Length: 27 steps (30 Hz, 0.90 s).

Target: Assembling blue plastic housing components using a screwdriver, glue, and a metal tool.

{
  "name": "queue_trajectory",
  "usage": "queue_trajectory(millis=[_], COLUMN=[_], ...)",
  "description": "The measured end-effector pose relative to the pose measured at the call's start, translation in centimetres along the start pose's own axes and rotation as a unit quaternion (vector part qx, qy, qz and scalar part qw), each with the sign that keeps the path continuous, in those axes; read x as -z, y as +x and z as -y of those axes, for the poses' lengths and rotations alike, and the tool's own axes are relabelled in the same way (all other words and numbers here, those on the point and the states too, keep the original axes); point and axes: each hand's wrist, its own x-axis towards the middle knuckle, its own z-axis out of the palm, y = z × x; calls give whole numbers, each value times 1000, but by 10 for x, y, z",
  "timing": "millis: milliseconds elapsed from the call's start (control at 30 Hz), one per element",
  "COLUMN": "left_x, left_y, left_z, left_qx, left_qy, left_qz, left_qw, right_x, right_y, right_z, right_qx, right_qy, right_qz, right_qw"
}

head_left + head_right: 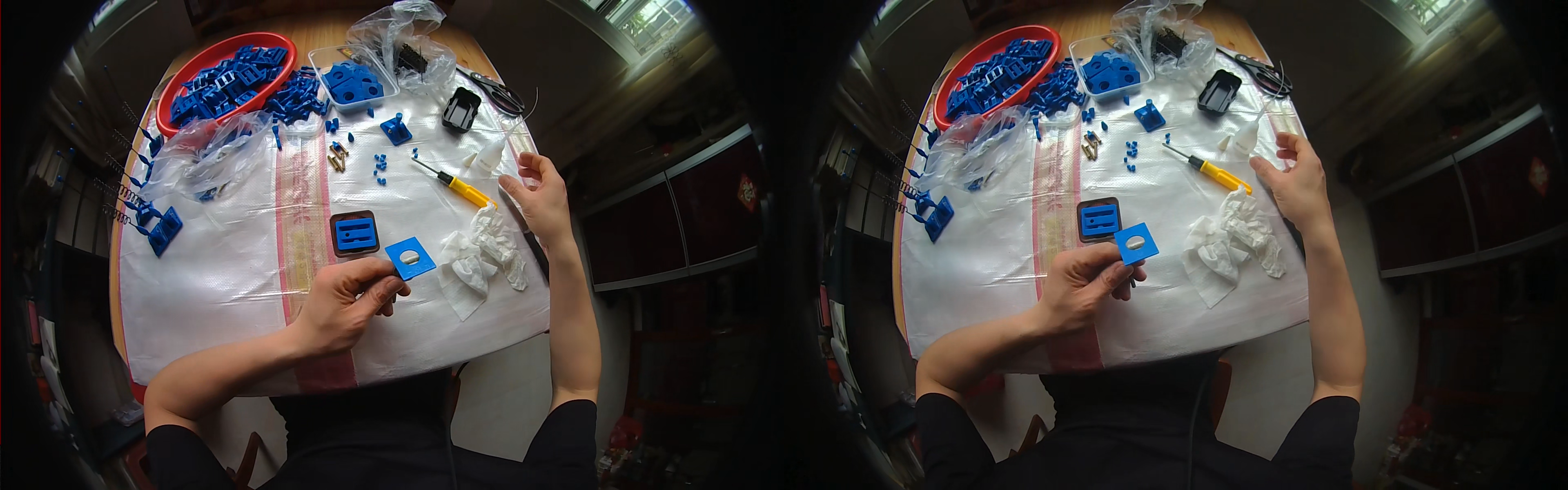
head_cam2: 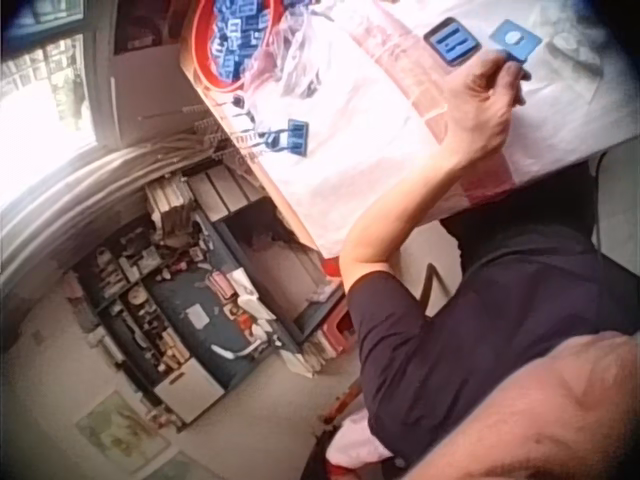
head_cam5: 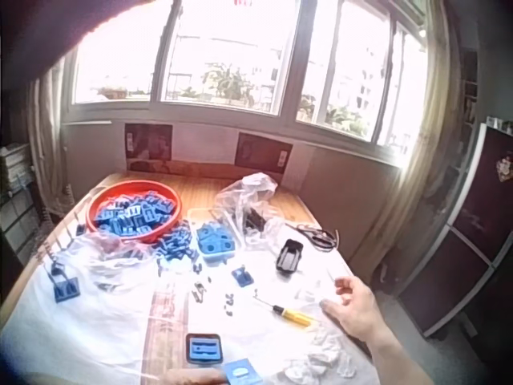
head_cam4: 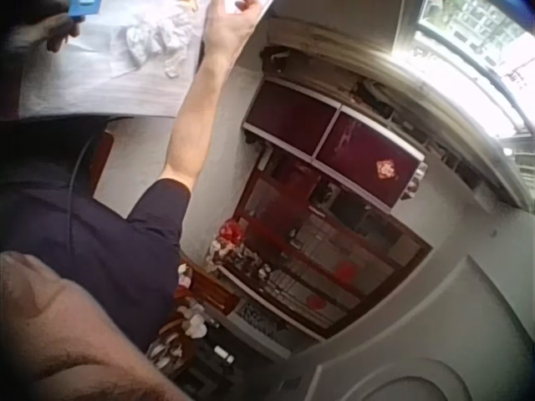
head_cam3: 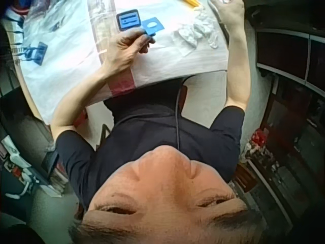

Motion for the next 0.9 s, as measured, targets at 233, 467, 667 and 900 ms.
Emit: queue_trajectory(millis=[233, 467, 667, 900], left_x=[1, 4, 6, 12], left_y=[-2, 0, 0, -9], left_z=[8, 16, 8, -31], left_qx=[-104, -156, -158, 1], left_qy=[133, 157, 177, 83], left_qz=[10, 15, -12, -24], left_qw=[986, 975, 971, 996], right_x=[-35, -36, 9, 34], right_y=[39, 37, -8, -104], right_z=[-18, -22, 11, 42], right_qx=[-62, -104, -31, -48], right_qy=[67, 79, 94, 178], right_qz=[70, 33, 11, 60], right_qw=[993, 991, 995, 981])
